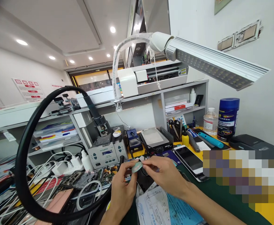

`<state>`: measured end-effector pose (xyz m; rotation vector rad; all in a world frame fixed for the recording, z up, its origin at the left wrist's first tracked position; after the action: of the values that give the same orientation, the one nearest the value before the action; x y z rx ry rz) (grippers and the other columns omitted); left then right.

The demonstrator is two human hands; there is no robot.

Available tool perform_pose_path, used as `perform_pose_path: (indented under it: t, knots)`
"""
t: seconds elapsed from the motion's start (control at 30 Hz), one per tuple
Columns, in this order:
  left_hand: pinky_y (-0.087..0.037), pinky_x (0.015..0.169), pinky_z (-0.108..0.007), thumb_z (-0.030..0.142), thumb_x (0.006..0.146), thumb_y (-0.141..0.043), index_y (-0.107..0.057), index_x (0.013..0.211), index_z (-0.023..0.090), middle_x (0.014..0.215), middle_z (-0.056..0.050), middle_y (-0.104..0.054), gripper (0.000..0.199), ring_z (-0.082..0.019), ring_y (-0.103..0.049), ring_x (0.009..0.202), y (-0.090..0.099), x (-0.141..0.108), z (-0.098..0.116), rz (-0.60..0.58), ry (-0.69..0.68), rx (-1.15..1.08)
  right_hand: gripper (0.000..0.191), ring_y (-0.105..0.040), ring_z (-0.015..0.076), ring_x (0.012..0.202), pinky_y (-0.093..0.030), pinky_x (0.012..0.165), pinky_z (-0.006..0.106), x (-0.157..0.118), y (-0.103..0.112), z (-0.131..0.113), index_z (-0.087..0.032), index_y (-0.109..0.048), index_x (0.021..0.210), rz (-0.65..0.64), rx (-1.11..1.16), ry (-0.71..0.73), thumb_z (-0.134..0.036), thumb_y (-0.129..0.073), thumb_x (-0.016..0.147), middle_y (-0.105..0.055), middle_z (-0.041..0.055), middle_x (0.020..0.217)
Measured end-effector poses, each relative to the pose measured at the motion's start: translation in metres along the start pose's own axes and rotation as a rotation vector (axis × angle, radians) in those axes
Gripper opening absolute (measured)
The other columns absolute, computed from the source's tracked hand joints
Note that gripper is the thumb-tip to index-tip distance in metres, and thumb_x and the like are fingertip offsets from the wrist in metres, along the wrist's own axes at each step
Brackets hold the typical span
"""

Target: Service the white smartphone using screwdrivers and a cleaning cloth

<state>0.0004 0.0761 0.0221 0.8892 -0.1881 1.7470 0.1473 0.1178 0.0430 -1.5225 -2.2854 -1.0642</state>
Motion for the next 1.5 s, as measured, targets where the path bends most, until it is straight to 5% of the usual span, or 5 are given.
perform_pose_path:
  t: [0.47, 1.07, 1.5]
  knots:
    - [-0.056, 0.094, -0.038, 0.005, 0.088, -0.056, -0.062, 0.111, 0.027, 0.117, -0.007, -0.075, 0.033, -0.025, -0.07, 0.11, 0.008, -0.004, 0.016, 0.074, -0.216, 0.101, 0.022, -0.072, 0.021, 0.083, -0.058, 0.072, 0.031, -0.003, 0.002, -0.015, -0.026, -0.076, 0.109, 0.044, -0.115, 0.193, -0.024, -0.058, 0.097, -0.078, 0.0057, 0.095]
    - [-0.058, 0.085, -0.033, 0.016, 0.092, -0.059, -0.061, 0.101, 0.025, 0.116, -0.008, -0.075, 0.013, -0.023, -0.071, 0.105, 0.006, -0.003, 0.008, 0.058, -0.068, 0.046, 0.016, -0.07, 0.0183, 0.075, -0.054, 0.063, 0.027, -0.001, 0.006, -0.011, -0.024, -0.076, 0.096, 0.032, -0.075, 0.048, -0.032, -0.063, 0.096, -0.077, 0.0034, 0.087]
    - [-0.054, 0.088, -0.031, 0.022, 0.095, -0.057, -0.057, 0.098, 0.026, 0.111, -0.004, -0.075, 0.004, -0.019, -0.071, 0.1, -0.007, -0.003, 0.005, -0.056, 0.027, -0.067, 0.015, -0.07, 0.0186, 0.077, -0.054, 0.065, 0.027, 0.0, 0.006, -0.013, -0.025, -0.078, 0.097, 0.037, -0.073, 0.088, -0.028, -0.063, 0.094, -0.077, 0.0032, 0.088]
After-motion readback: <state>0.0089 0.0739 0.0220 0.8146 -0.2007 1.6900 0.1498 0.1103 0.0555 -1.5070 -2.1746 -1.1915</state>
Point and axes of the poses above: each hand's wrist, its own x-axis towards the middle knuckle, its own y-axis out of the back of the hand, z = x × y, the point moved 10 cm from there along x, towards the middle knuckle
